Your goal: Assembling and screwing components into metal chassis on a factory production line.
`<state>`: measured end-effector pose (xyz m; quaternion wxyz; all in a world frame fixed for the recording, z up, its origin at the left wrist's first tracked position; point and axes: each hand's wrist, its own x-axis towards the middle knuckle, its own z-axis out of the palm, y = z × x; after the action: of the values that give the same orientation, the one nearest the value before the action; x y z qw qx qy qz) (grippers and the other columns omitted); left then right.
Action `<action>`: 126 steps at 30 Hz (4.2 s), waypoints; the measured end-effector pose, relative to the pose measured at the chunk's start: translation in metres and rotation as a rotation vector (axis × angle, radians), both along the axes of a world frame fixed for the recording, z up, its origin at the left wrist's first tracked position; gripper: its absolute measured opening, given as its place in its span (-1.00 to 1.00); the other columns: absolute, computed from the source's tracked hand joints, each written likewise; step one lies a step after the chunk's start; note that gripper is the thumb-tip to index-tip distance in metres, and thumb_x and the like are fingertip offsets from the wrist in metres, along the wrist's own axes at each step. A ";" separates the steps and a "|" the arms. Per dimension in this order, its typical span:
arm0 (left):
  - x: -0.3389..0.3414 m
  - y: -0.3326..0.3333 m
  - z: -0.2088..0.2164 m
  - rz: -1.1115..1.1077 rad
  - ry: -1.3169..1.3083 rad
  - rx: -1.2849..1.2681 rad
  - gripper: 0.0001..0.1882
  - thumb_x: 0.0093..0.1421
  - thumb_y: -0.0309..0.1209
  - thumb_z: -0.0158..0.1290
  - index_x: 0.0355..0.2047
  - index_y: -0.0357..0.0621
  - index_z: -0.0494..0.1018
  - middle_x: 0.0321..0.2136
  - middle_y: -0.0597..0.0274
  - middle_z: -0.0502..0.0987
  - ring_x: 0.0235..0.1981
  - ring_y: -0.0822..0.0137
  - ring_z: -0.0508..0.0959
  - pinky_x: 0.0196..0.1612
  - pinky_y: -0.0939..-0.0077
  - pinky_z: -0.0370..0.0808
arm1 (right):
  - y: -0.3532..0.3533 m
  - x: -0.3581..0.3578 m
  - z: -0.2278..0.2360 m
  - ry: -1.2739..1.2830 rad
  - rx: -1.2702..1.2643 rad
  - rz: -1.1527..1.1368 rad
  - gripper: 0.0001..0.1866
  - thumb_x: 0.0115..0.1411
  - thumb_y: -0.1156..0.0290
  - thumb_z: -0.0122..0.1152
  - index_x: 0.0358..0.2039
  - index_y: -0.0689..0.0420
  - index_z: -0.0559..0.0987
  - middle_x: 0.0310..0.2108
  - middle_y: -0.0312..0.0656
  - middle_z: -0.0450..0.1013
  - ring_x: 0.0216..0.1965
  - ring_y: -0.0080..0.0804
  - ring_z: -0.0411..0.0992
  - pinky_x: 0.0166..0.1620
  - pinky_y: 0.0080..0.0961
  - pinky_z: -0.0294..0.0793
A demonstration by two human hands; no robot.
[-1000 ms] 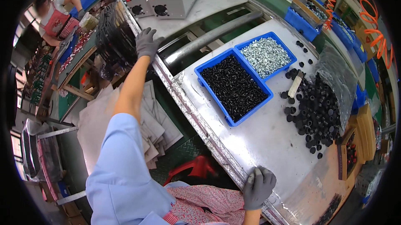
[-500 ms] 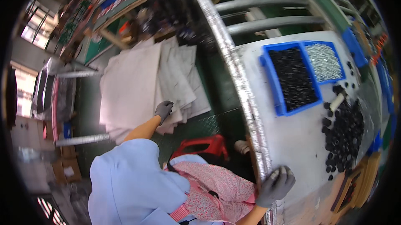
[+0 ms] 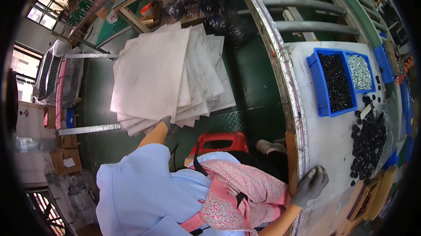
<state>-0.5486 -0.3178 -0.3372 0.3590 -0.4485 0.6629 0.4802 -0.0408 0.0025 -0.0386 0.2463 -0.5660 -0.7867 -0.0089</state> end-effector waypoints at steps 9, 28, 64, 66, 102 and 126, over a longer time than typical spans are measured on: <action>0.017 -0.003 -0.011 0.069 0.286 0.262 -0.58 0.28 -0.14 -0.13 -0.03 -0.23 0.29 -0.12 0.06 0.43 -0.14 0.03 0.46 -0.15 0.03 0.49 | -0.001 0.008 -0.005 0.030 0.045 0.010 -0.83 0.15 0.48 0.00 -0.27 0.23 0.49 -0.21 -0.03 0.40 -0.14 -0.07 0.34 -0.07 -0.26 0.34; 0.149 0.172 0.129 0.141 -0.261 1.073 -0.73 0.24 -0.40 -0.01 -0.06 -0.16 0.32 -0.31 0.13 0.49 -0.13 0.25 0.49 -0.22 0.41 0.56 | -0.039 -0.169 -0.053 0.701 -0.954 0.394 -0.70 0.15 0.31 0.19 -0.17 0.23 0.53 -0.23 -0.15 0.47 -0.20 -0.40 0.45 -0.13 -0.54 0.42; -0.026 -0.122 0.123 -0.507 0.111 -0.166 -0.28 0.24 0.17 -0.20 0.07 -0.27 0.30 -0.02 0.01 0.41 -0.08 0.16 0.43 -0.03 0.25 0.38 | -0.059 -0.176 -0.003 0.837 -1.221 0.165 -0.77 0.13 0.41 0.20 -0.30 0.34 0.56 -0.48 -0.36 0.44 -0.47 -0.73 0.27 -0.37 -0.75 0.27; -0.018 -0.127 0.093 -0.574 0.065 -0.234 -0.24 0.24 0.17 -0.21 0.11 -0.31 0.26 0.07 -0.03 0.35 0.02 0.14 0.39 0.08 0.31 0.31 | -0.058 -0.180 0.018 0.836 -1.194 0.148 -0.78 0.12 0.42 0.21 -0.31 0.33 0.57 -0.50 -0.38 0.43 -0.48 -0.74 0.25 -0.39 -0.75 0.24; -0.158 0.285 0.341 -0.842 1.155 1.412 -0.39 0.33 0.03 -0.38 0.20 -0.12 0.15 0.18 0.12 0.24 0.19 0.18 0.25 0.20 0.25 0.24 | 0.079 -0.113 0.124 1.552 -0.822 0.172 -0.62 0.20 0.34 0.01 -0.07 0.37 0.40 -0.24 -0.03 0.47 -0.31 -0.33 0.49 -0.28 -0.45 0.55; -0.073 0.493 0.258 -0.651 1.079 0.933 -0.53 0.12 -0.54 0.09 0.05 -0.32 0.27 -0.15 0.04 0.49 -0.22 0.24 0.53 -0.13 0.41 0.48 | 0.009 -0.064 0.058 1.234 -1.042 -0.009 -0.75 0.19 0.58 -0.10 -0.16 0.35 0.47 -0.37 -0.08 0.48 -0.45 -0.44 0.44 -0.32 -0.57 0.47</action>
<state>-0.6217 0.1753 -0.0789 0.2616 0.2610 0.5734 0.7312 -0.1046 0.0111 0.0193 0.3407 -0.5143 -0.4098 0.6718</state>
